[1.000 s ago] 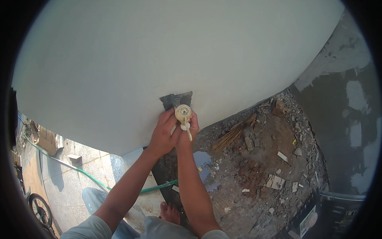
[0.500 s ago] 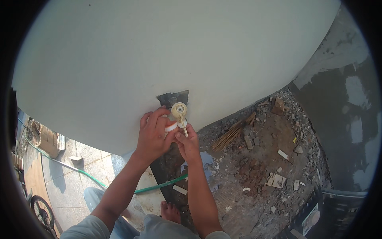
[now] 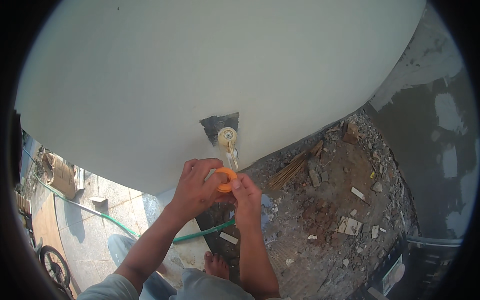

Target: The person wraps plumbing tape around the threads of a faucet and then pushes a green hose onto the end of the faucet.

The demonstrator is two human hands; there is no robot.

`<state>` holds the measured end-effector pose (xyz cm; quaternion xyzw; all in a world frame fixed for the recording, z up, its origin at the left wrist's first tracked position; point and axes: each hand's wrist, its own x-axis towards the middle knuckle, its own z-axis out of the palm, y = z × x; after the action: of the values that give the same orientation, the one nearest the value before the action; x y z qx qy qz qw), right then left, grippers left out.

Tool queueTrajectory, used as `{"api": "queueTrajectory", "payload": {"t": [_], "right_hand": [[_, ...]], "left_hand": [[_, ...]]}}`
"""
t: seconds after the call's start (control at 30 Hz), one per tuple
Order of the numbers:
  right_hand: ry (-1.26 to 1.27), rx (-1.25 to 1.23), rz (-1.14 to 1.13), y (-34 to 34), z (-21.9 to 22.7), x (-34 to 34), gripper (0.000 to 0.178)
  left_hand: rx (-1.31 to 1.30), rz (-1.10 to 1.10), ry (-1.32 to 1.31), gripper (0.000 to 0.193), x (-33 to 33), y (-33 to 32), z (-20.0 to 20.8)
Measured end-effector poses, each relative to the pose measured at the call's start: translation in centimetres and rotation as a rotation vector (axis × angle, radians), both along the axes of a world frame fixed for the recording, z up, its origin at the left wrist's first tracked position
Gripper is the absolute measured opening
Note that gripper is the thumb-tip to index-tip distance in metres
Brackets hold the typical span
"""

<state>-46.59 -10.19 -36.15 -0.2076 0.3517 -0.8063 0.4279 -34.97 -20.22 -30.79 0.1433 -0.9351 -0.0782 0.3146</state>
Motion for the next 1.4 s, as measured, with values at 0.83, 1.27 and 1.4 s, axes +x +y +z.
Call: {"api": "queueTrajectory", "payload": {"t": [0.83, 1.27, 1.4], "right_hand": [[0.868, 0.534, -0.550, -10.0, -3.9, -8.6, 0.017], [1.101, 1.341, -0.110, 17.1, -33.7, -9.6, 0.026], [0.365, 1.037, -0.332, 13.1, -31.7, -4.2, 0.041]], "left_hand": [[0.939, 0.318, 0.331, 0.025, -7.4, -1.4, -2.4], [1.145, 0.365, 0.400, 0.018, -9.3, -1.3, -3.8], [1.209, 0.325, 0.459, 0.031, -9.0, -1.2, -3.6]]}}
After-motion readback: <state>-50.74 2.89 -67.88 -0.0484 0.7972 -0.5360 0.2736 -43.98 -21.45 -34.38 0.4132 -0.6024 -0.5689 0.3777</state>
